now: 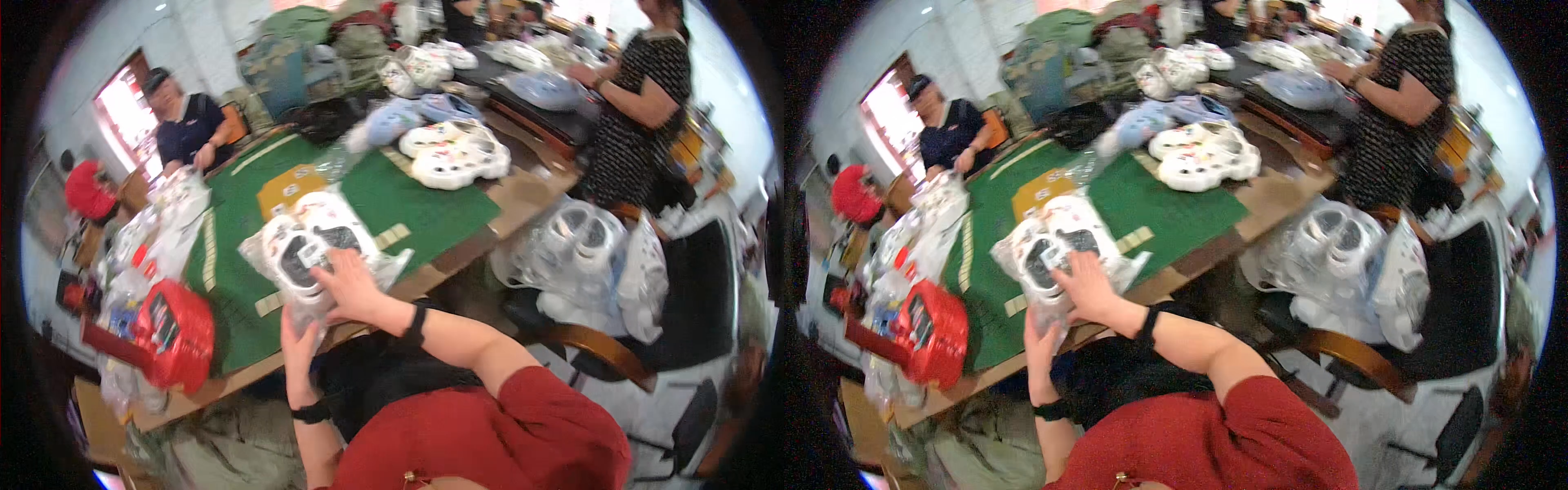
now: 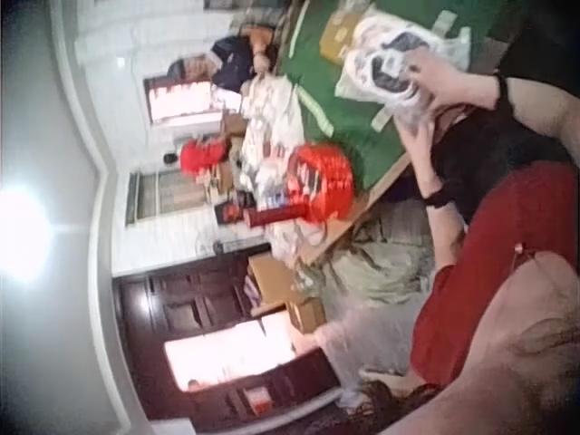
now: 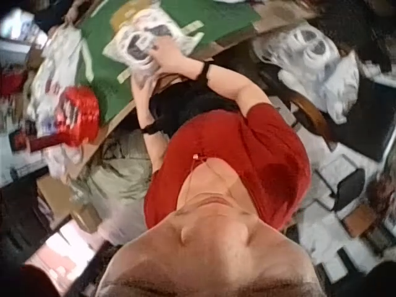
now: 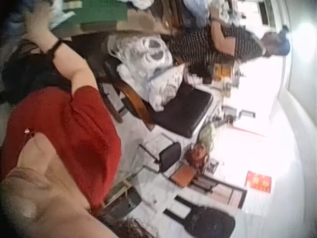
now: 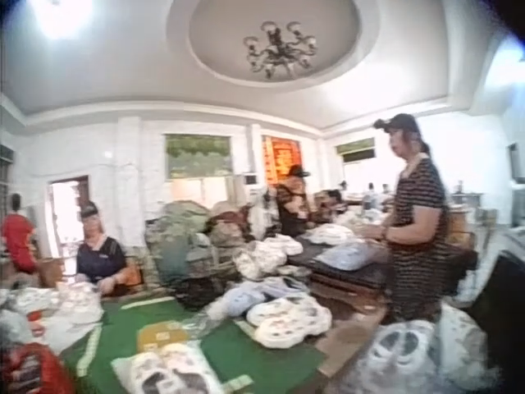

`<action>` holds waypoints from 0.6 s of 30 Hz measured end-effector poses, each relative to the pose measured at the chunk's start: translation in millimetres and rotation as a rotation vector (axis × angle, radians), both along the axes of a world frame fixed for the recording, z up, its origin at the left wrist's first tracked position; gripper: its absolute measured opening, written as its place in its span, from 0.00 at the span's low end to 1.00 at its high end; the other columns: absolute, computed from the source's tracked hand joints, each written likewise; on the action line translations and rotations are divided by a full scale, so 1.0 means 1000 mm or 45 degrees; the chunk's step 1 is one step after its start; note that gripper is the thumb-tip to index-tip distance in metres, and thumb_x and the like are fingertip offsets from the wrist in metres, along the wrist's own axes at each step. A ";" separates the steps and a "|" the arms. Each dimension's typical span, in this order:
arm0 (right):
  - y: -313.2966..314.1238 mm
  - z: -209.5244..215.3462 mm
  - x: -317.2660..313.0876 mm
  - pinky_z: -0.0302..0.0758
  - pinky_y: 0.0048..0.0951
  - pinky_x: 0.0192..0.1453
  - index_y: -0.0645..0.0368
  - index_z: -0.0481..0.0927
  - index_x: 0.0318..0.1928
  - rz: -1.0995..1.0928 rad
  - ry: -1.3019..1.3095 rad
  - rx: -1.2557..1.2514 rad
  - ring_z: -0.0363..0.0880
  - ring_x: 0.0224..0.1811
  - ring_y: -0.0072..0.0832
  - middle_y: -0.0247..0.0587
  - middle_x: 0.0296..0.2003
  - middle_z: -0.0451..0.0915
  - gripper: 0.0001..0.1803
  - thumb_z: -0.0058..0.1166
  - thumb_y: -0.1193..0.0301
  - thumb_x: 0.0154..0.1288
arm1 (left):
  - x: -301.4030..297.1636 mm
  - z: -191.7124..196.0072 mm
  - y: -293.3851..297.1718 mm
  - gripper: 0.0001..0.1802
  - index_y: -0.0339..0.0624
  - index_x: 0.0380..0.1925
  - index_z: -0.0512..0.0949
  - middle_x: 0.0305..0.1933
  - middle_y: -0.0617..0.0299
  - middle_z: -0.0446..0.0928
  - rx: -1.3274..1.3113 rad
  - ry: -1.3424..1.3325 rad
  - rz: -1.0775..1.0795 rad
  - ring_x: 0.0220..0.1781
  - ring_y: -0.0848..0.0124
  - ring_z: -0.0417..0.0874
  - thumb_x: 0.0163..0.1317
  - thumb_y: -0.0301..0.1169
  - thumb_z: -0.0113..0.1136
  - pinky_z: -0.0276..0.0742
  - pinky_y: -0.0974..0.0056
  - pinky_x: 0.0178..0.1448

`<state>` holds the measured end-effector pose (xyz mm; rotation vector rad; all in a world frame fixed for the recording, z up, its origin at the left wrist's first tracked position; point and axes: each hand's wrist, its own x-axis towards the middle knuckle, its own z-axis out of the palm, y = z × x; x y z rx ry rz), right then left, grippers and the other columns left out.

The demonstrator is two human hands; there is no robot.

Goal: Packing finished shoes into plastic bags at a workstation.

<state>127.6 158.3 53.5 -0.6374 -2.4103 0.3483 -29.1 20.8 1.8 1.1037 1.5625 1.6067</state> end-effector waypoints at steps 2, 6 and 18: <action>0.000 0.000 -0.011 0.62 0.51 0.64 0.53 0.75 0.57 -0.102 -0.003 0.026 0.65 0.60 0.52 0.58 0.55 0.67 0.49 0.81 0.58 0.26 | -0.008 -0.014 -0.004 0.37 0.33 0.71 0.58 0.65 0.52 0.69 0.072 0.170 0.063 0.62 0.65 0.74 0.62 0.22 0.61 0.73 0.61 0.64; 0.013 -0.002 0.004 0.64 0.47 0.59 0.53 0.76 0.53 -0.082 0.011 0.016 0.67 0.57 0.49 0.55 0.51 0.69 0.46 0.79 0.59 0.26 | 0.008 0.005 -0.002 0.36 0.35 0.72 0.55 0.61 0.51 0.70 -0.042 -0.085 0.015 0.51 0.67 0.79 0.65 0.21 0.57 0.79 0.66 0.48; 0.000 0.051 0.248 0.64 0.51 0.63 0.55 0.76 0.46 -0.336 0.032 0.038 0.65 0.57 0.54 0.56 0.53 0.66 0.36 0.78 0.56 0.34 | 0.001 -0.014 -0.016 0.25 0.41 0.71 0.62 0.58 0.51 0.70 0.157 -0.091 0.016 0.39 0.69 0.82 0.77 0.34 0.44 0.81 0.68 0.41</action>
